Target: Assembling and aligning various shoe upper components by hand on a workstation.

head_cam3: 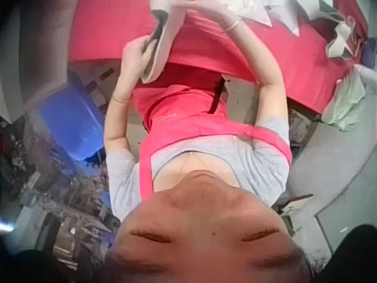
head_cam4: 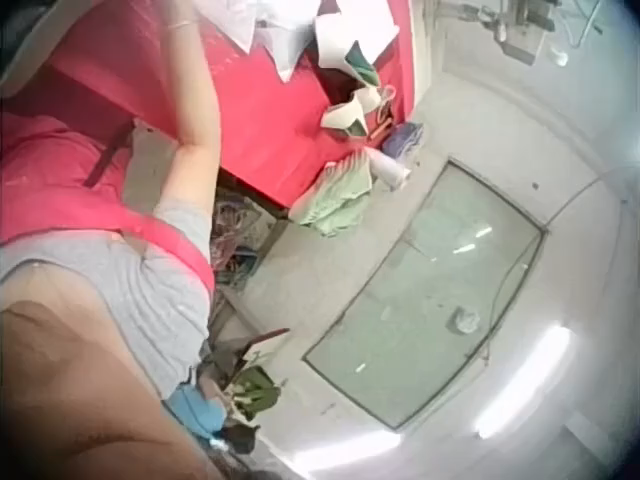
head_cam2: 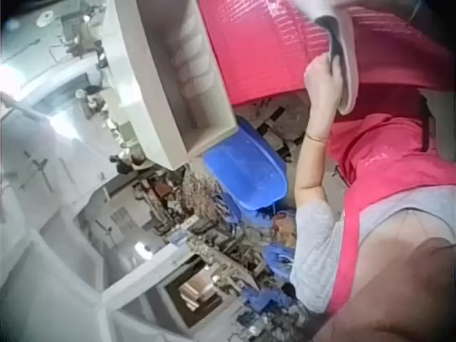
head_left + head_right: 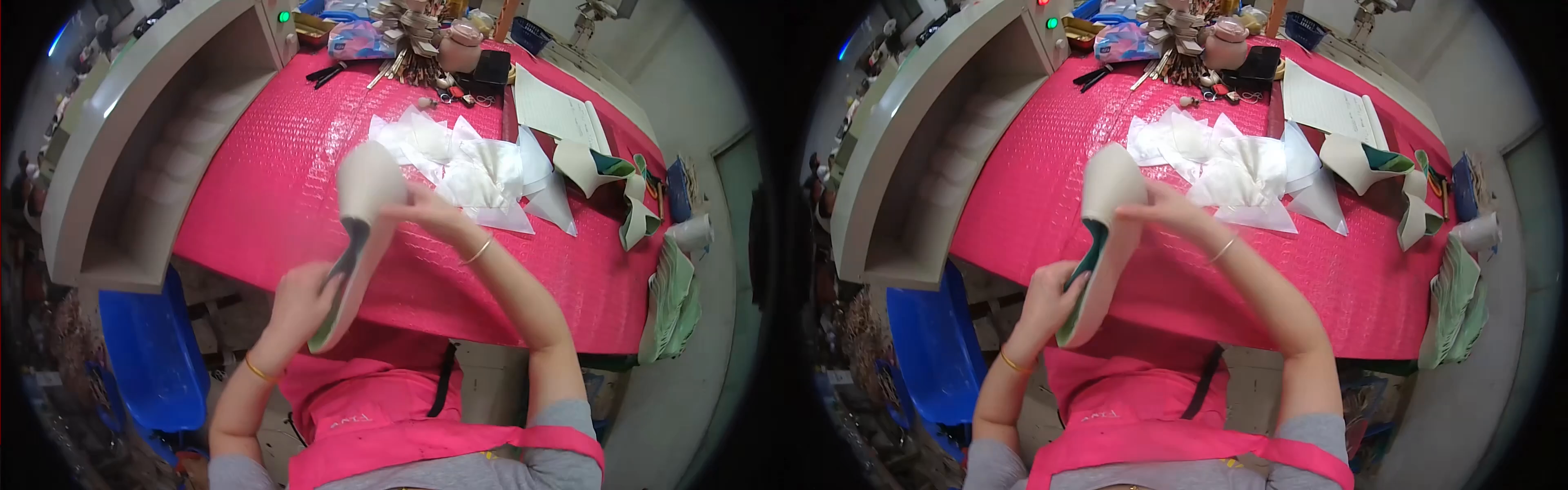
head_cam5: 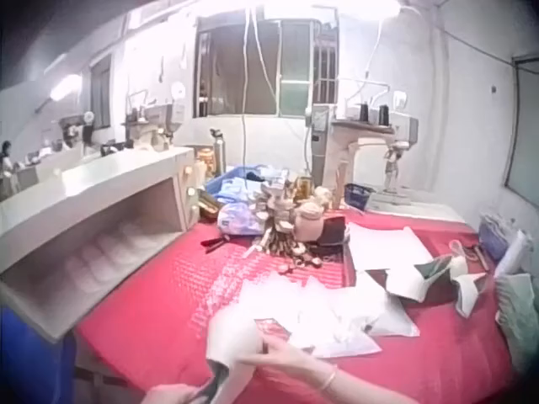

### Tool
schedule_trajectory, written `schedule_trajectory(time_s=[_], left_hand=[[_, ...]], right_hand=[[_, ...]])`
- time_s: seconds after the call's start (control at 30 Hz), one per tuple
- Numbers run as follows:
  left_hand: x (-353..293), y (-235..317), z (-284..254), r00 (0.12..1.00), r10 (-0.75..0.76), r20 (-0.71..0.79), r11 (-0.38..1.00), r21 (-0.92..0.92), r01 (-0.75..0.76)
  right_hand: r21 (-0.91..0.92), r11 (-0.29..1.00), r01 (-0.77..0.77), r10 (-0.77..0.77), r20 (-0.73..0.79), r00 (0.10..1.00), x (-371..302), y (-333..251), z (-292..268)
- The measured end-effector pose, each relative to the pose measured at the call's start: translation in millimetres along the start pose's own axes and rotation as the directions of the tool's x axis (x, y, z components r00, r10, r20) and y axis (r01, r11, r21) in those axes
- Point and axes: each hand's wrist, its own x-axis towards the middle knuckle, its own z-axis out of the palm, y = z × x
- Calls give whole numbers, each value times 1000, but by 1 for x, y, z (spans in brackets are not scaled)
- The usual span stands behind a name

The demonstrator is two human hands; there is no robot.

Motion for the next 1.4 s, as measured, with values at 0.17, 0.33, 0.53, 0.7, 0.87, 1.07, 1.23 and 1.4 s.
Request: schedule_trajectory(time_s=[0.17,0.33,0.53,0.7,0.87,1.07,1.23,1.4], left_hand=[[-29,-35,-21,897,-316,-310,923,-321,214],[-30,-37,-44,992,77,104,529,-847,47],[4,-40,-28,797,488,355,328,-921,209],[51,-9,-3,981,-48,190,736,-657,163],[117,-40,12,997,-76,10,967,-243,76],[128,-32,4,897,303,-321,953,119,-280],[127,19,4,947,302,-112,933,-168,-317],[124,37,17,872,476,116,879,-44,-474]], right_hand=[[72,987,-144,142,35,989,-47,-49,46],[24,999,39,-44,299,953,-54,-68,50],[108,932,-347,249,505,826,-58,-85,56],[156,938,-309,322,-71,944,-59,-28,34],[-567,785,-249,-24,-429,903,-47,-9,-5],[-806,556,-205,-146,-337,930,-69,11,-38],[-964,254,-78,-203,-132,970,-51,20,-37],[-999,32,43,-126,39,991,-38,19,-33]])
